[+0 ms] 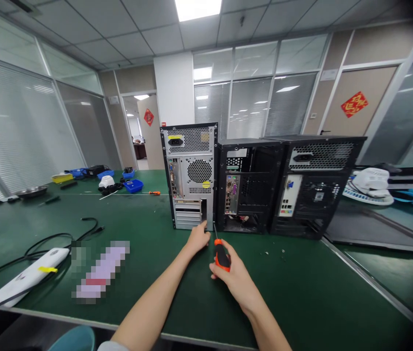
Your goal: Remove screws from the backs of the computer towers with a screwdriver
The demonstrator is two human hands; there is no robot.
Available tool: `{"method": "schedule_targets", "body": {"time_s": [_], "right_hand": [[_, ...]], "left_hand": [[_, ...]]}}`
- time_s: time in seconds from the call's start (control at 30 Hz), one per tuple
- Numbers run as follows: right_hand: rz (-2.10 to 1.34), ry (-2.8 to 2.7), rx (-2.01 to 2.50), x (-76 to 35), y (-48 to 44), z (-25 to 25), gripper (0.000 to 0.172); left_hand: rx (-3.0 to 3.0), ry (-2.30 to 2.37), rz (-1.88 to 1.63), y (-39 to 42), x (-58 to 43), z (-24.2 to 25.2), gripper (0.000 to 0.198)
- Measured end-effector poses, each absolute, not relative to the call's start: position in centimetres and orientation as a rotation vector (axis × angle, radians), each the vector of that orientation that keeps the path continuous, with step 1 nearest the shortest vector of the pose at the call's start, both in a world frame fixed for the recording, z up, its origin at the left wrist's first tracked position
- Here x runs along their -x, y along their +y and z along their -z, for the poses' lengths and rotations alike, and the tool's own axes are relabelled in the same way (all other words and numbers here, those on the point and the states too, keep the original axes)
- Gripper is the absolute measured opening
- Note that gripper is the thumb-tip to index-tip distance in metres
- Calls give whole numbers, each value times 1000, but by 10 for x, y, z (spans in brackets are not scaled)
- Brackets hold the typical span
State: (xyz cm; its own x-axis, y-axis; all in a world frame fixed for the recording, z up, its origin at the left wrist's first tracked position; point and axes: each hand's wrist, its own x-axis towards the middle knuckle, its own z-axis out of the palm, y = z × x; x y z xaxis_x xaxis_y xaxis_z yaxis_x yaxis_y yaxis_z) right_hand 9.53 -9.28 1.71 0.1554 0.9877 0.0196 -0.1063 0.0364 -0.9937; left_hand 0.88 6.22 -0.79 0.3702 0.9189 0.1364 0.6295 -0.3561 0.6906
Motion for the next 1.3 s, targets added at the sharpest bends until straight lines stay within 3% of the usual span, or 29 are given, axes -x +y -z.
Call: {"method": "schedule_targets", "body": {"time_s": [0.3,0.7,0.93,1.1,1.3], "right_hand": [[-550,-1647,1799,-94,-102,-32,38],[188,-1842,2131,-80,-113,-41,52],[312,-1753,1985,-81,-106,-36,46],[452,-1834,2109,-85,-98,-33,30],[416,-1877,2213,-91,-97,-39,33]], "left_hand": [[-2118,1361,-676,58,-8,3,51],[-2114,1302,-702,60,-7,6,46],[-2123,1313,-700,58,-7,6,45],[-2129,1297,-712,59,-7,6,44],[-2120,1311,-710,59,-7,6,45]]}}
